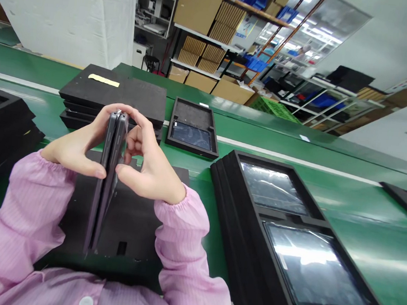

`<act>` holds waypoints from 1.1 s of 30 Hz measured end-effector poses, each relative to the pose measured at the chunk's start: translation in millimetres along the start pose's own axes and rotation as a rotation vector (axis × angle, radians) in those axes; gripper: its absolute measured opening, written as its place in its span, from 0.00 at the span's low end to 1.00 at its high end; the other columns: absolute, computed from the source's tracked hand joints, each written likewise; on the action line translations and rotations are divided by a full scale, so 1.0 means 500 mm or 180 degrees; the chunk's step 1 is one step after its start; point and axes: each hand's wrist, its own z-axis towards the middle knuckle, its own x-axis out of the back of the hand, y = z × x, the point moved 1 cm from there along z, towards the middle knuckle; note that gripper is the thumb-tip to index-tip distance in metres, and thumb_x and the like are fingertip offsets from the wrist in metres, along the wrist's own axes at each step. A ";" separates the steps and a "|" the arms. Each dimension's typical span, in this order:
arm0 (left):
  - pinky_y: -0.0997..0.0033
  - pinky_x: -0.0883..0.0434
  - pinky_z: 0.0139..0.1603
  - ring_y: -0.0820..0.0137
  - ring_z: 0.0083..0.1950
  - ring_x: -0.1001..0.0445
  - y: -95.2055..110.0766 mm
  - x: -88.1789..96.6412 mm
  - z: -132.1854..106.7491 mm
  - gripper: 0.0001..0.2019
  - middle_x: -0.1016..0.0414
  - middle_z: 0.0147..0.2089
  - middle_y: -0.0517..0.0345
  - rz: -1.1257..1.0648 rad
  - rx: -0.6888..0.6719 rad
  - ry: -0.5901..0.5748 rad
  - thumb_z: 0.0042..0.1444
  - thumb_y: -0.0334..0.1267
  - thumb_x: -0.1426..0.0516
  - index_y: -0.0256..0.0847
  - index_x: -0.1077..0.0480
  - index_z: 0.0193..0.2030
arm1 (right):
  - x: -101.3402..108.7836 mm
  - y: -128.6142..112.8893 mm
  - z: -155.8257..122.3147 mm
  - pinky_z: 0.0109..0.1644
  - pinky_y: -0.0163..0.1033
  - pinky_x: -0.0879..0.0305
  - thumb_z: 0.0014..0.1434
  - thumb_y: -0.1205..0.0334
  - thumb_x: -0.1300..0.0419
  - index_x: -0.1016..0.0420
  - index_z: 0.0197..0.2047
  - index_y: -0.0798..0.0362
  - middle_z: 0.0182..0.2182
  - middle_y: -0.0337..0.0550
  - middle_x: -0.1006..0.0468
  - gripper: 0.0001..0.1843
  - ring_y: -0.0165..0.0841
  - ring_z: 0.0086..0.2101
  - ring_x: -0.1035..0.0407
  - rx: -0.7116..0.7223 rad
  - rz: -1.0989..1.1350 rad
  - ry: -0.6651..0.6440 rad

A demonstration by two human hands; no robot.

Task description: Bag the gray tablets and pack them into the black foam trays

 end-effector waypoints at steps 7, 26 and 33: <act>0.45 0.36 0.68 0.47 0.67 0.35 0.007 -0.002 -0.002 0.51 0.37 0.65 0.48 0.0212 0.0000 0.0037 0.33 0.38 0.26 0.52 0.44 0.65 | -0.004 -0.008 -0.004 0.39 0.44 0.27 0.59 0.50 0.38 0.58 0.68 0.44 0.46 0.44 0.37 0.42 0.33 0.36 0.35 -0.0126 -0.0063 0.0054; 0.47 0.34 0.67 0.50 0.65 0.33 0.011 -0.006 -0.007 0.51 0.31 0.59 0.51 0.0232 0.0121 -0.0017 0.36 0.38 0.27 0.53 0.47 0.66 | -0.007 -0.004 -0.004 0.40 0.44 0.27 0.61 0.46 0.40 0.58 0.66 0.46 0.50 0.47 0.37 0.40 0.33 0.38 0.36 -0.0091 0.0006 0.0060; 0.45 0.35 0.67 0.48 0.65 0.34 0.006 -0.007 -0.006 0.50 0.38 0.66 0.49 0.0226 0.0039 0.0055 0.34 0.39 0.26 0.53 0.43 0.65 | -0.006 -0.004 -0.004 0.42 0.46 0.28 0.59 0.46 0.39 0.54 0.62 0.44 0.45 0.43 0.36 0.36 0.34 0.38 0.36 -0.0168 0.0056 0.0229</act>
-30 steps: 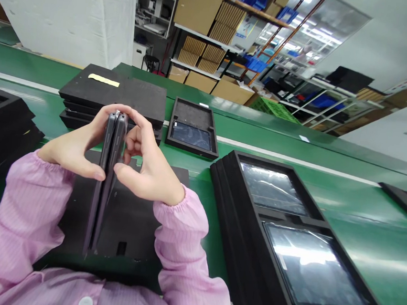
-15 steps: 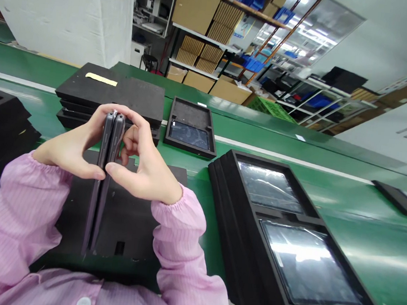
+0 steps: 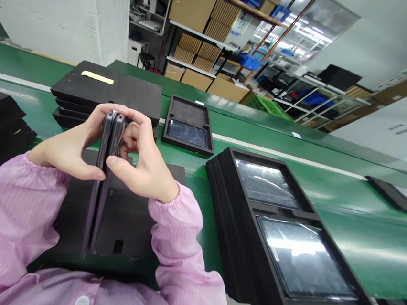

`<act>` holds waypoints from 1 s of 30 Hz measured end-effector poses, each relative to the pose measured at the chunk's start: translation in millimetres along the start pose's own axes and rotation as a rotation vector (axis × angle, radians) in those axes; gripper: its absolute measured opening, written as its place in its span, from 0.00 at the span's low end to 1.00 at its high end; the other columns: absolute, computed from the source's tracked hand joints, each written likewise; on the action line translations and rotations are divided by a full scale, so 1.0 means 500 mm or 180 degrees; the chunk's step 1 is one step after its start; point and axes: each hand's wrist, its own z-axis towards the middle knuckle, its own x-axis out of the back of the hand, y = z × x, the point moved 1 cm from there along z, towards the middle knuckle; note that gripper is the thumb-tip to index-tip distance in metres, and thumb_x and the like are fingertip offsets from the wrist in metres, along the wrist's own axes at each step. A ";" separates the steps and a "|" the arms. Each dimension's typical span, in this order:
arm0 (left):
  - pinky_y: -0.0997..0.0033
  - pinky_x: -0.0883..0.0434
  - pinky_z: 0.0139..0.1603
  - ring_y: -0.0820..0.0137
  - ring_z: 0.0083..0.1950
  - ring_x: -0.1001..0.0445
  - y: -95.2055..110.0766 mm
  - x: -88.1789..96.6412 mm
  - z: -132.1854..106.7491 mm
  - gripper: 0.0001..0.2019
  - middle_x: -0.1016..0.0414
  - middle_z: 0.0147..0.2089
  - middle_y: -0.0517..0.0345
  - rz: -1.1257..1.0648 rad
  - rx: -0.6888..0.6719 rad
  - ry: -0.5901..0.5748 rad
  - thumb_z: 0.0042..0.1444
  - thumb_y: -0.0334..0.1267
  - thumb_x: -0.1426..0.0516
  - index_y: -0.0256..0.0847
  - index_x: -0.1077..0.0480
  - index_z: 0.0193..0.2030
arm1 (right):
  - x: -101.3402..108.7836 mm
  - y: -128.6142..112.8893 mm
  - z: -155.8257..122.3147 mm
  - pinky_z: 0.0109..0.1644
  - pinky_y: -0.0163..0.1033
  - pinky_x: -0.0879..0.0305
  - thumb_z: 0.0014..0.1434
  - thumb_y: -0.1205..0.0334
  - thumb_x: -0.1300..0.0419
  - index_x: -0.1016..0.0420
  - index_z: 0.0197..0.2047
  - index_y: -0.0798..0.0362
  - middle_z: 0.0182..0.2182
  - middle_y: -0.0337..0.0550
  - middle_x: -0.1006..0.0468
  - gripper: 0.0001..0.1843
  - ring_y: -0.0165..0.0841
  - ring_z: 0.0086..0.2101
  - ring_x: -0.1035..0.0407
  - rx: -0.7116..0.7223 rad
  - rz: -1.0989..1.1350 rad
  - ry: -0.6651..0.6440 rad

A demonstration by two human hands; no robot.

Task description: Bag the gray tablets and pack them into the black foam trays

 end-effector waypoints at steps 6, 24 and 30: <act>0.47 0.35 0.68 0.49 0.66 0.35 0.004 -0.003 0.002 0.49 0.39 0.67 0.49 0.0048 -0.0023 0.0003 0.34 0.40 0.26 0.53 0.43 0.65 | 0.001 -0.003 0.000 0.42 0.46 0.27 0.60 0.47 0.41 0.52 0.61 0.45 0.45 0.44 0.34 0.33 0.34 0.37 0.35 0.0049 0.0016 0.0095; 0.47 0.34 0.67 0.49 0.66 0.34 0.002 -0.001 0.001 0.49 0.33 0.62 0.50 -0.0036 0.0057 -0.0046 0.36 0.37 0.28 0.53 0.45 0.65 | 0.018 0.011 0.009 0.41 0.43 0.26 0.54 0.45 0.32 0.54 0.64 0.43 0.55 0.48 0.36 0.44 0.39 0.48 0.31 0.0010 0.0211 -0.0238; 0.45 0.36 0.69 0.48 0.68 0.37 0.003 -0.002 0.004 0.48 0.36 0.64 0.50 -0.0030 0.0033 0.0026 0.35 0.38 0.27 0.52 0.43 0.64 | 0.017 0.010 0.008 0.39 0.41 0.28 0.55 0.45 0.33 0.53 0.64 0.43 0.50 0.45 0.35 0.43 0.35 0.42 0.31 -0.0041 0.0204 -0.0169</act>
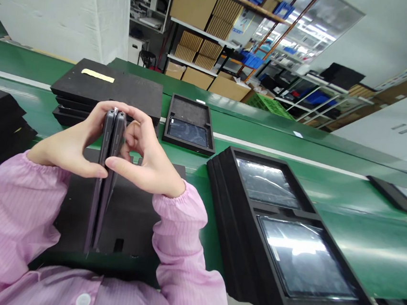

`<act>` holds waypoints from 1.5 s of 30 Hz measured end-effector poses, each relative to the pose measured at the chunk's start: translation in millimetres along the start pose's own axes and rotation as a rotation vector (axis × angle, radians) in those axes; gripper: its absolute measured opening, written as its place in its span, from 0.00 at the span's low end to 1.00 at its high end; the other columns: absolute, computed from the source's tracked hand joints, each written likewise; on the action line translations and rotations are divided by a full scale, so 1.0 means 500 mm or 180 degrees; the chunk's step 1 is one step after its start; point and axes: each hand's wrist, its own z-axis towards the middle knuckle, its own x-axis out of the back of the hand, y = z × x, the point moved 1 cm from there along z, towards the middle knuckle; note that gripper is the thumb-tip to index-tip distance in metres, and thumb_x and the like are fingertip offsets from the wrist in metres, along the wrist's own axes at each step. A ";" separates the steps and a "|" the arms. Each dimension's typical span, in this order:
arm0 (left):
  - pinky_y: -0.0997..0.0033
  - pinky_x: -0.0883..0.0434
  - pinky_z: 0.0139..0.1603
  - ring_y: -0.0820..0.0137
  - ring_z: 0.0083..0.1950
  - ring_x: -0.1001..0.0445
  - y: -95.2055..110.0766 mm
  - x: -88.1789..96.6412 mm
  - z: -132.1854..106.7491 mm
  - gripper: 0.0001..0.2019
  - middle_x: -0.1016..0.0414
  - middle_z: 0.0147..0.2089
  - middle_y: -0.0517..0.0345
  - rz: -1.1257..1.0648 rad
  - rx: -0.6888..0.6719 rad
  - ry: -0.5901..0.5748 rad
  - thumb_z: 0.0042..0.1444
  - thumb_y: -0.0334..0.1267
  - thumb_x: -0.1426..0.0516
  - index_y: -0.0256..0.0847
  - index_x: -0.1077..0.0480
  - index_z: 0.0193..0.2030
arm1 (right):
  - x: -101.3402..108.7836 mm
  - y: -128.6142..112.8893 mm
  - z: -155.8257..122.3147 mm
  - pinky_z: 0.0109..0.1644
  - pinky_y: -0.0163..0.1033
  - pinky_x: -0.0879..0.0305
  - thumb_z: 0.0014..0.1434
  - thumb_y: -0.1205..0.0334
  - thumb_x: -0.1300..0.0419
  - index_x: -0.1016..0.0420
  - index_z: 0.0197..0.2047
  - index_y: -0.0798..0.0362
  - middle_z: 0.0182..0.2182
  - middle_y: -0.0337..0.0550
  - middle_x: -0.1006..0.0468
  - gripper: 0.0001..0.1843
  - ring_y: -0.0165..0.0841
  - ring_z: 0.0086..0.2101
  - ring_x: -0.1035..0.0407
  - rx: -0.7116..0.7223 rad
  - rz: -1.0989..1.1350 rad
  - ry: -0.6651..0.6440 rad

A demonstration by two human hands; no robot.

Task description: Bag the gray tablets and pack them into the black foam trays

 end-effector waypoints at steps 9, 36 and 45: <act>0.47 0.36 0.69 0.49 0.67 0.36 0.004 -0.002 -0.001 0.49 0.41 0.68 0.51 0.0042 0.0019 -0.0064 0.35 0.38 0.27 0.55 0.44 0.65 | -0.004 0.001 -0.004 0.35 0.40 0.31 0.56 0.45 0.34 0.51 0.62 0.44 0.45 0.42 0.33 0.39 0.30 0.32 0.37 0.0047 0.0032 0.0131; 0.54 0.34 0.62 0.55 0.59 0.33 -0.024 -0.048 0.001 0.21 0.30 0.57 0.54 -0.0263 -0.0376 0.0963 0.56 0.52 0.42 0.50 0.34 0.55 | -0.059 0.099 -0.039 0.48 0.43 0.31 0.53 0.40 0.35 0.46 0.62 0.44 0.46 0.42 0.32 0.40 0.35 0.43 0.32 0.0170 0.0661 0.1493; 0.55 0.40 0.70 0.53 0.68 0.37 0.013 -0.064 -0.037 0.21 0.25 0.57 0.56 -0.1203 -0.0332 0.1724 0.53 0.52 0.40 0.44 0.25 0.50 | -0.178 0.285 -0.071 0.38 0.42 0.29 0.37 0.19 0.41 0.27 0.28 0.52 0.26 0.43 0.22 0.40 0.40 0.34 0.26 -0.1358 0.1199 0.1628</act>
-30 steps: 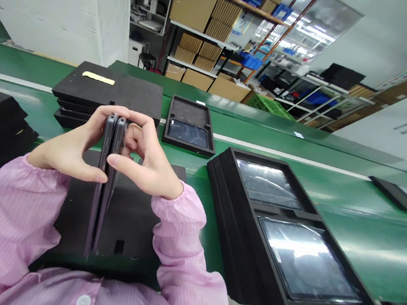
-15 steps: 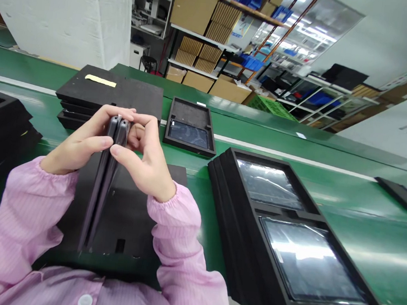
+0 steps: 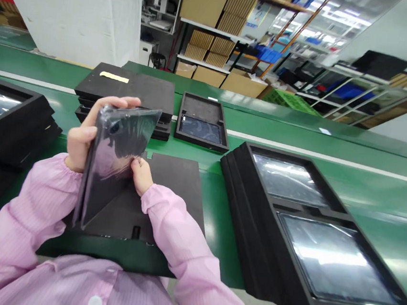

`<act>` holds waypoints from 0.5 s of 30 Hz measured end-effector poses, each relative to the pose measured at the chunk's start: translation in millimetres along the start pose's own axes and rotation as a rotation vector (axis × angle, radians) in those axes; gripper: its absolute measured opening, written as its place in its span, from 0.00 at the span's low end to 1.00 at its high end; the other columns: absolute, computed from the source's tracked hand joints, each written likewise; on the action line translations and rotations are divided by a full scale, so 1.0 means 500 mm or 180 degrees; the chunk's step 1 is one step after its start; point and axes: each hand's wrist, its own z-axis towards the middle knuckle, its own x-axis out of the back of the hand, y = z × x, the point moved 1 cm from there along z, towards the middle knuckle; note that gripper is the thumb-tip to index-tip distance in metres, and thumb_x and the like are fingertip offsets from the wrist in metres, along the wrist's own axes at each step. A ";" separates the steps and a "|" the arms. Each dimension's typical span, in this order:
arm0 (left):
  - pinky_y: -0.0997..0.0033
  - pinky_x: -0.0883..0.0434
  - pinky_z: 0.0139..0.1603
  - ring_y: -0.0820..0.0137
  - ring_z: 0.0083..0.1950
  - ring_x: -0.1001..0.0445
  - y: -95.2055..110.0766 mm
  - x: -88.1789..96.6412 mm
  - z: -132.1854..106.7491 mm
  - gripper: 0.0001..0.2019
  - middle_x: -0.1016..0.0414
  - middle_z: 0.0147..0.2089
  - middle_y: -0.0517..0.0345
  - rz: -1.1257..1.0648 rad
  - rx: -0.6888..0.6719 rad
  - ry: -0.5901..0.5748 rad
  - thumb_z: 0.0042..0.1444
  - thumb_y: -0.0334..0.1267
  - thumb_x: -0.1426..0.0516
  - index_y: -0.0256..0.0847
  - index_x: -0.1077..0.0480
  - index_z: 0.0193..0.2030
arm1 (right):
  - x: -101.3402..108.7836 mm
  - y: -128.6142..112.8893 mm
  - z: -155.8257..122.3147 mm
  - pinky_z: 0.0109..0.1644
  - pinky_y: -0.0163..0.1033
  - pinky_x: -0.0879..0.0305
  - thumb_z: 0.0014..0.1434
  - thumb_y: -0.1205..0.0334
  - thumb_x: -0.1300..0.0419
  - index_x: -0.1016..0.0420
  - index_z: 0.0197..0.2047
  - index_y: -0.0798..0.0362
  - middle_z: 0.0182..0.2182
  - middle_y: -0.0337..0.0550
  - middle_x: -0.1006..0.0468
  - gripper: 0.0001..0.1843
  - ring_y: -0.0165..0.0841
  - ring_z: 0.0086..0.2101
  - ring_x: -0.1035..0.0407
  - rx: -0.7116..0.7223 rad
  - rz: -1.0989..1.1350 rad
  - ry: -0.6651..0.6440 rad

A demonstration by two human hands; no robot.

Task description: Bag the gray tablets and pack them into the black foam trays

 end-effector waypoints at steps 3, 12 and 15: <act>0.55 0.36 0.68 0.54 0.67 0.34 -0.005 0.063 -0.052 0.26 0.25 0.59 0.54 -0.0287 0.0710 0.0472 0.58 0.58 0.44 0.42 0.27 0.55 | 0.020 -0.036 -0.019 0.40 0.39 0.32 0.39 0.25 0.36 0.27 0.29 0.53 0.26 0.40 0.22 0.36 0.35 0.32 0.28 0.0020 -0.0106 0.0542; 0.53 0.31 0.64 0.54 0.60 0.26 -0.098 0.173 -0.226 0.31 0.23 0.58 0.46 0.0630 0.2767 -0.0321 0.44 0.38 0.30 0.38 0.32 0.56 | 0.084 -0.102 -0.070 0.52 0.44 0.29 0.55 0.46 0.36 0.22 0.42 0.57 0.40 0.48 0.16 0.22 0.40 0.44 0.23 0.0562 -0.0999 0.1047; 0.53 0.30 0.62 0.54 0.58 0.24 -0.120 0.166 -0.238 0.28 0.22 0.57 0.46 0.0391 0.2838 -0.0349 0.45 0.36 0.31 0.37 0.31 0.54 | 0.094 -0.076 -0.080 0.53 0.48 0.26 0.54 0.50 0.35 0.21 0.45 0.58 0.43 0.52 0.16 0.22 0.42 0.45 0.22 0.0671 -0.1161 0.1306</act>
